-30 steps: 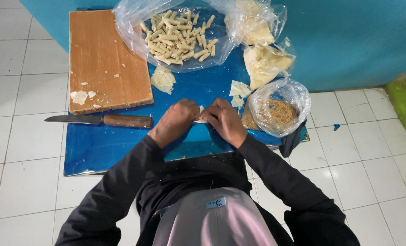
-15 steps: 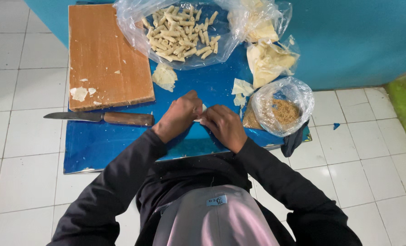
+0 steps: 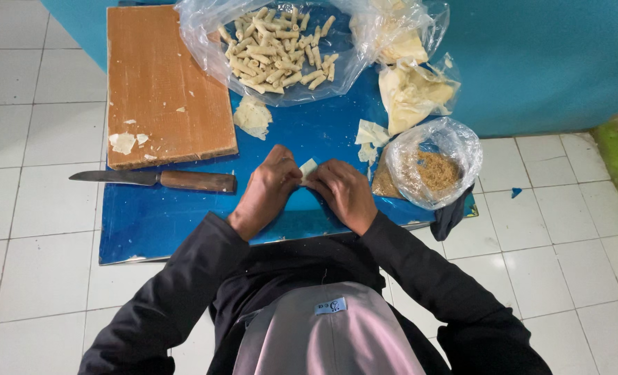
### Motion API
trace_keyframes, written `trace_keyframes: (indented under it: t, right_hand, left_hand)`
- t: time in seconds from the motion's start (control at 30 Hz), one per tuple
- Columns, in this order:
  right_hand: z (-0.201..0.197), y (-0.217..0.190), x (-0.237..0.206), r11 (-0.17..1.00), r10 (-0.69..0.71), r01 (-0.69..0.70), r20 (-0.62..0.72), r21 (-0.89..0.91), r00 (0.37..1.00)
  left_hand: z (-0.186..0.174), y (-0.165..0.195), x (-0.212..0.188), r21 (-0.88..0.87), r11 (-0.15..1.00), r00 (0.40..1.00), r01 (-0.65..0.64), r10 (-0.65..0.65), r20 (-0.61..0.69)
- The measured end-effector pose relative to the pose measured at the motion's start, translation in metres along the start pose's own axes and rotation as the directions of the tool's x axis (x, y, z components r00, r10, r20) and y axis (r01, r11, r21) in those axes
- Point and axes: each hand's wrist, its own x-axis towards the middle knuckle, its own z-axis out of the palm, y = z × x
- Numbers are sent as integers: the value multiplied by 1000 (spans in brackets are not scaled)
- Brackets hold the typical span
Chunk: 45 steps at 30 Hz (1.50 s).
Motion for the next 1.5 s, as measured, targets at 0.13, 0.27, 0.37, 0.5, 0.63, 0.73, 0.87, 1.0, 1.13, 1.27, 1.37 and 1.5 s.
trace_keyframes:
  t: [0.13, 0.27, 0.37, 0.5, 0.63, 0.73, 0.87, 1.0, 1.13, 1.27, 1.37, 1.5]
  right_hand:
    - [2, 2, -1, 1000, 16, -16, -3, 5, 1000]
    - [4, 7, -2, 998, 46, -46, 17, 36, 999]
    - [3, 12, -2, 989, 115, -120, 59, 90, 992]
    - [3, 16, 3, 979, 158, -168, 94, 113, 983]
    - [1, 12, 5, 977, 178, -188, 106, 96, 978]
    - [-1, 6, 3, 998, 41, -42, 43, 35, 998]
    - [1, 3, 1, 997, -50, 51, 19, -55, 999]
    - [6, 8, 2, 999, -17, 19, 35, -46, 999]
    - [6, 17, 7, 987, 145, -153, 129, 54, 981]
    - [5, 19, 10, 971, 208, -224, 172, 84, 963]
    - [5, 14, 6, 999, 31, -27, 69, -47, 997]
    - [5, 10, 4, 989, -60, 63, 24, -134, 998]
  left_hand:
    - [3, 3, 2, 44, 991, 992, -122, 122, 9]
    - [2, 7, 1, 44, 995, 992, -93, 89, 93]
    - [-1, 8, -1, 50, 992, 987, -113, 106, 121]
    - [1, 5, -1, 95, 981, 983, -167, 158, 94]
    - [4, -5, 3, 79, 984, 987, -159, 156, 40]
    - [6, -11, 9, 41, 985, 986, -166, 166, 10]
    - [2, -13, 14, -22, 994, 993, -106, 107, 57]
    - [-4, -6, 10, -12, 991, 989, -132, 132, 64]
    - [-7, -2, 4, 46, 986, 982, -162, 157, 107]
    - [-4, -4, 6, 170, 956, 969, -240, 225, 103]
    - [-2, -7, 7, 176, 962, 976, -209, 195, 96]
    - [-3, -6, 7, 147, 970, 980, -195, 187, 63]
